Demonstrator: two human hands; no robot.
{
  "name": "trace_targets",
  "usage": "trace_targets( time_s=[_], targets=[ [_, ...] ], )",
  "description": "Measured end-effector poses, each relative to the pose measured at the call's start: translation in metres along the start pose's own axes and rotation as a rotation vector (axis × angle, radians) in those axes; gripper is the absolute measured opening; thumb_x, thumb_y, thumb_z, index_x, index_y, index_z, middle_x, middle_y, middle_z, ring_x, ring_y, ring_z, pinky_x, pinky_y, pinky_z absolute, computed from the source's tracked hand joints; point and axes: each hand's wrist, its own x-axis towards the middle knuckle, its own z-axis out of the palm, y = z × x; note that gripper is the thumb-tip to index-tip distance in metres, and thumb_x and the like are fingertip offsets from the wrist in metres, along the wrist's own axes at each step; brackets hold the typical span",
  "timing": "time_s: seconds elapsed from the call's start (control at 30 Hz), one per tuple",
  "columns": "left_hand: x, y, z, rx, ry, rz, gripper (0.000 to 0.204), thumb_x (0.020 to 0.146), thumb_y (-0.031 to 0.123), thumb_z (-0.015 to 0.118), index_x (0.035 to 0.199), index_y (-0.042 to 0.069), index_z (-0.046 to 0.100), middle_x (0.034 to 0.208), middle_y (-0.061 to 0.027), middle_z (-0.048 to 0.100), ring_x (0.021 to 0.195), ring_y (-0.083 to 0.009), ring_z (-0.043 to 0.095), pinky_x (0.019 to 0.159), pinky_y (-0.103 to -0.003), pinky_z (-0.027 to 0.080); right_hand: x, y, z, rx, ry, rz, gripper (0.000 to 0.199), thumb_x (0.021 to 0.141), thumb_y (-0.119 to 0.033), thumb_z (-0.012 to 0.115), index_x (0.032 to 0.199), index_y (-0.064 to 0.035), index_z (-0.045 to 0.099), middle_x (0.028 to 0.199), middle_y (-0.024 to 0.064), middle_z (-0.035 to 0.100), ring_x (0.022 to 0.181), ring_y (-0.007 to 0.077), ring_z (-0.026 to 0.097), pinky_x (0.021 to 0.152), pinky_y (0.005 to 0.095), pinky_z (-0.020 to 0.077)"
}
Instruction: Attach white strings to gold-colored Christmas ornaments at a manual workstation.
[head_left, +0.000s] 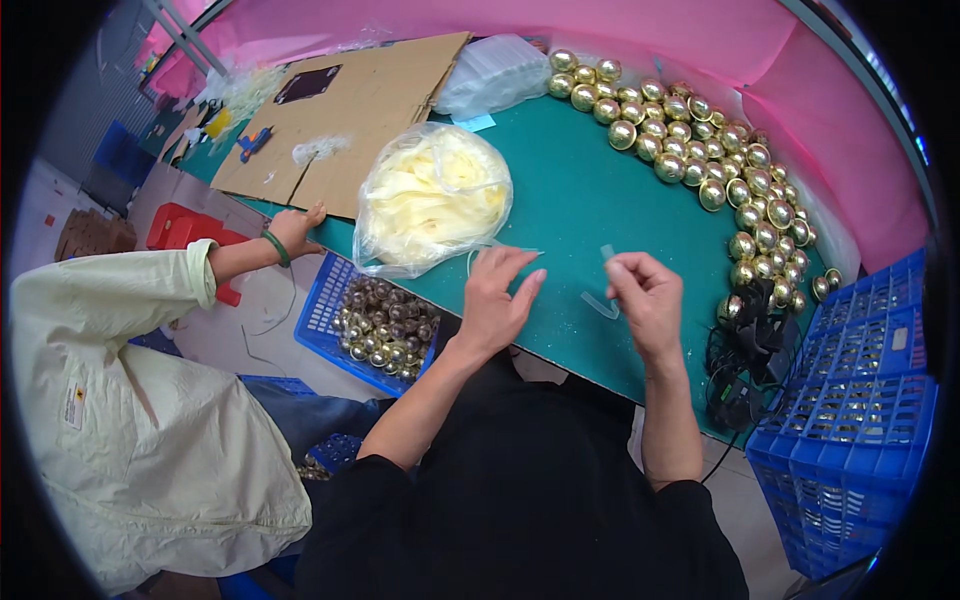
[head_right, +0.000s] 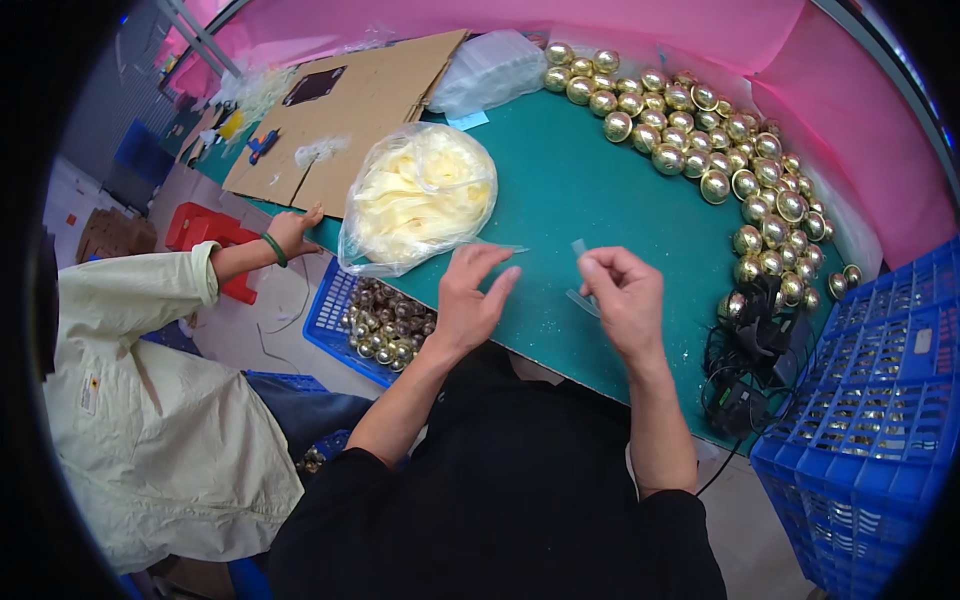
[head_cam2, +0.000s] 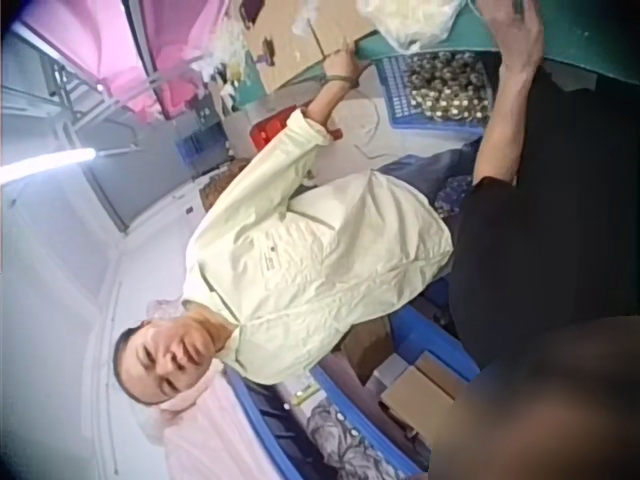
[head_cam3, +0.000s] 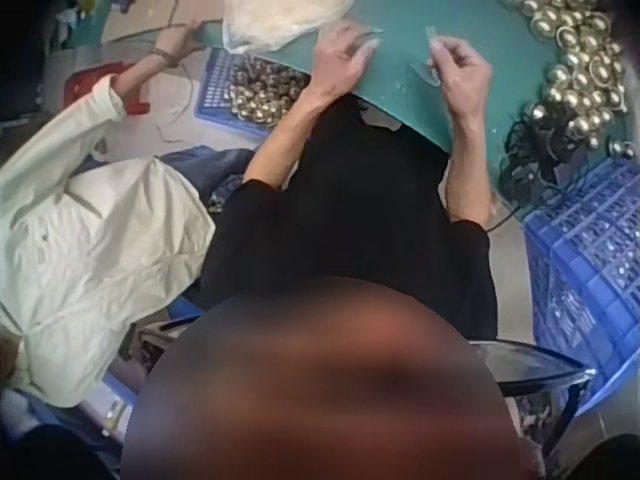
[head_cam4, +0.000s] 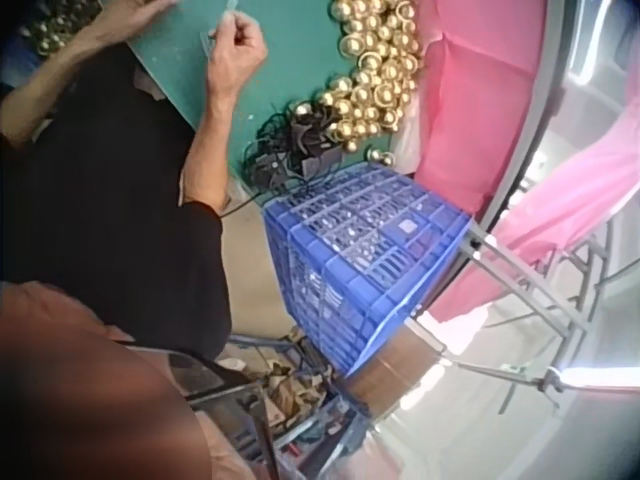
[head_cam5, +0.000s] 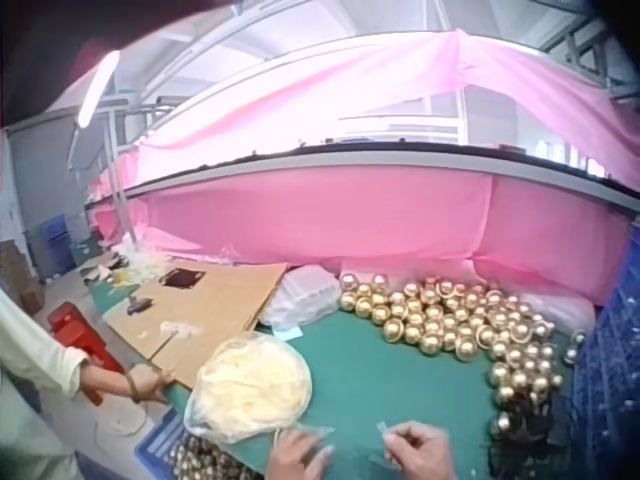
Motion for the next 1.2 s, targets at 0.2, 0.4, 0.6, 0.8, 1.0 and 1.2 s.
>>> trace_targets(
  time_s=[0.2,0.4,0.6,0.8,1.0,1.2],
  targets=[
    [0.017,0.038,0.005,-0.489,-0.061,-0.154,0.017,0.095,0.012,0.076,0.106,-0.001,0.076,0.091,-0.0072,0.069,0.081,-0.013,0.064,0.07,-0.028,0.049,-0.009,0.009,0.014,-0.057,-0.166,0.079,0.015,0.099,-0.016,0.073,0.096,-0.0013,0.074,0.073,-0.0027,0.065,0.063,0.0022,0.053,0.055,0.0203,0.0361],
    [0.009,0.02,0.008,-0.585,-0.181,-0.266,0.013,0.099,0.013,0.073,0.096,0.0,0.073,0.079,0.0038,0.065,0.073,-0.0032,0.054,0.064,-0.022,0.042,-0.015,0.003,0.015,-0.048,-0.22,0.12,0.016,0.098,-0.016,0.074,0.094,-0.0006,0.074,0.076,-0.0007,0.067,0.068,0.0047,0.058,0.059,0.0212,0.0414],
    [0.008,0.028,0.004,-0.678,-0.167,-0.379,0.016,0.101,0.013,0.07,0.094,-0.001,0.07,0.077,0.0012,0.063,0.071,-0.005,0.052,0.062,-0.024,0.042,-0.014,0.007,0.02,-0.207,-0.124,-0.148,0.026,0.097,-0.012,0.074,0.117,0.0041,0.067,0.101,0.0065,0.072,0.082,0.0088,0.062,0.073,0.0217,0.0477],
    [0.007,0.029,0.008,-0.62,-0.111,-0.28,0.02,0.102,0.016,0.068,0.092,0.0,0.068,0.076,0.0017,0.061,0.068,-0.004,0.05,0.059,-0.024,0.04,-0.023,0.01,0.034,0.071,-0.113,0.103,0.024,0.097,-0.003,0.072,0.119,0.0052,0.067,0.098,0.0034,0.071,0.072,0.0076,0.06,0.062,0.0234,0.0468],
    [0.003,0.019,0.012,-0.761,-0.198,-0.416,0.025,0.106,0.022,0.064,0.089,0.003,0.064,0.073,0.0044,0.055,0.064,-0.0033,0.046,0.055,-0.024,0.038,-0.023,0.002,0.041,-0.392,-0.007,-0.385,0.007,0.092,0.001,0.075,0.099,0.001,0.075,0.082,0.0045,0.069,0.066,0.0101,0.06,0.055,0.0263,0.044],
    [0.003,0.02,0.013,-0.803,-0.214,-0.429,0.028,0.108,0.024,0.06,0.087,0.006,0.062,0.074,0.0044,0.054,0.064,-0.0033,0.046,0.056,-0.023,0.038,-0.021,0.005,0.043,-0.504,0.02,-0.594,0.01,0.088,0.003,0.075,0.096,-0.0007,0.073,0.084,0.0106,0.069,0.065,0.0187,0.063,0.055,0.0316,0.0481]
  ],
)
